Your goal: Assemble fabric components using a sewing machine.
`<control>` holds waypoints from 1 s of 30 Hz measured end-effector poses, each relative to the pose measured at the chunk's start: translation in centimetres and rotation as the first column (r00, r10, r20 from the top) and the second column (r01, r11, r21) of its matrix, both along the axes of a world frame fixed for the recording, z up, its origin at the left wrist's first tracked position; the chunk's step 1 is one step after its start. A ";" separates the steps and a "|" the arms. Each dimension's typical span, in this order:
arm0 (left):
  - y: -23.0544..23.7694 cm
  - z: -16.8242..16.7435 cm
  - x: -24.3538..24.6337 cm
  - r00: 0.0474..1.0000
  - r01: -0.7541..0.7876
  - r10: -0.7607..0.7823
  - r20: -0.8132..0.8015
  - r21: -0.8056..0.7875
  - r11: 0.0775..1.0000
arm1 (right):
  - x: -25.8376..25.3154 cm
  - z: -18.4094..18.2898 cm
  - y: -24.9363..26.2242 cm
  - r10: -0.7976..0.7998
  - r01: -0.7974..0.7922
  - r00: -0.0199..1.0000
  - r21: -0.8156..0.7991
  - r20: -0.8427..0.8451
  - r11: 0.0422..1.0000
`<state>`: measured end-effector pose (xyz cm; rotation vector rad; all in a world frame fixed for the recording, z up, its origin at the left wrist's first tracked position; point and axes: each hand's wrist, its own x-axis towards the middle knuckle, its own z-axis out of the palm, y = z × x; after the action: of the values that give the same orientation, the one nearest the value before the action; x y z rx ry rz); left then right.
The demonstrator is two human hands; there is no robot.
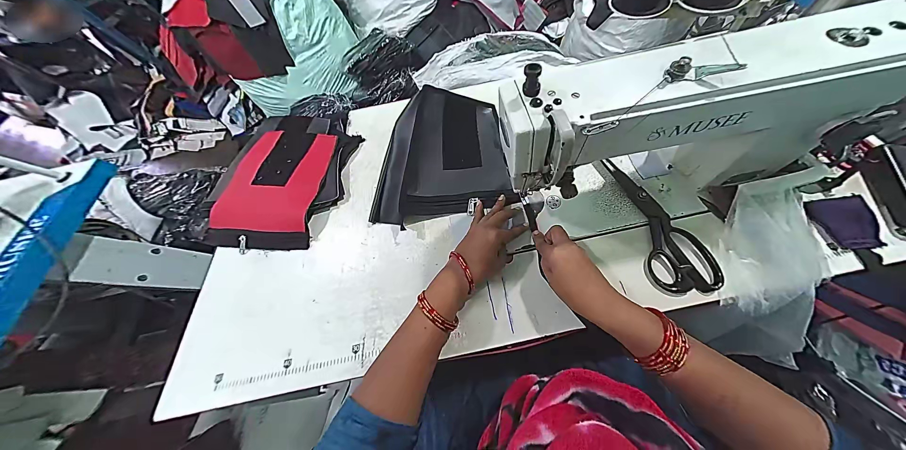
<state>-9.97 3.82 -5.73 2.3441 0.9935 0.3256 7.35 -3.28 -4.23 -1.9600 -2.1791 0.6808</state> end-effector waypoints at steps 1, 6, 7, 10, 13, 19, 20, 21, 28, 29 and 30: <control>0.0 0.0 -0.1 1.000 0.001 -0.001 -0.002 -0.001 1.000 | -0.2 0.0 -0.1 0.012 -0.012 0.999 0.000 0.037 1.000; 0.0 0.9 0.5 0.989 0.012 -0.015 -0.145 -0.023 1.000 | -0.4 -0.3 -0.3 0.017 -0.018 0.999 0.032 0.049 0.999; 0.1 1.3 0.8 0.972 0.022 -0.033 -0.234 -0.050 0.999 | -0.4 -0.3 -0.3 0.015 -0.017 0.999 0.033 0.049 0.999; 0.2 1.6 1.2 0.952 0.037 -0.056 -0.302 -0.067 0.997 | -0.4 0.0 -0.3 0.015 -0.016 0.999 0.012 0.049 1.000; 0.5 1.5 1.0 0.958 0.044 -0.063 -0.281 -0.072 0.996 | -0.5 -0.4 -0.3 0.015 -0.020 0.998 0.072 0.058 0.997; 0.4 1.3 0.8 0.964 0.055 -0.069 -0.255 -0.060 0.997 | -0.4 -1.1 -0.5 0.006 -0.015 0.999 0.167 0.053 0.986; 0.4 1.2 0.8 0.965 0.057 -0.069 -0.253 -0.057 0.997 | -0.4 -1.2 -0.5 0.009 -0.018 0.998 0.174 0.056 0.985; 0.4 1.2 0.8 0.966 0.058 -0.068 -0.248 -0.049 0.997 | -0.4 -1.2 -0.5 0.011 -0.021 0.998 0.181 0.059 0.983; 0.2 0.7 0.4 0.985 0.039 -0.041 -0.166 -0.018 0.999 | -0.4 -1.6 -0.5 0.000 -0.012 0.999 0.228 0.054 0.974; 0.1 0.7 0.3 0.987 0.038 -0.039 -0.153 -0.011 0.999 | -0.4 -1.6 -0.5 0.000 -0.013 0.998 0.224 0.056 0.974; 0.1 0.7 0.3 0.988 0.038 -0.039 -0.151 -0.008 0.999 | -0.4 -1.5 -0.5 0.002 -0.015 0.998 0.219 0.059 0.976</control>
<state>-9.68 3.94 -5.06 2.4083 1.0160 0.1312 6.96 -3.79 -5.76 -1.8805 -2.1901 0.3694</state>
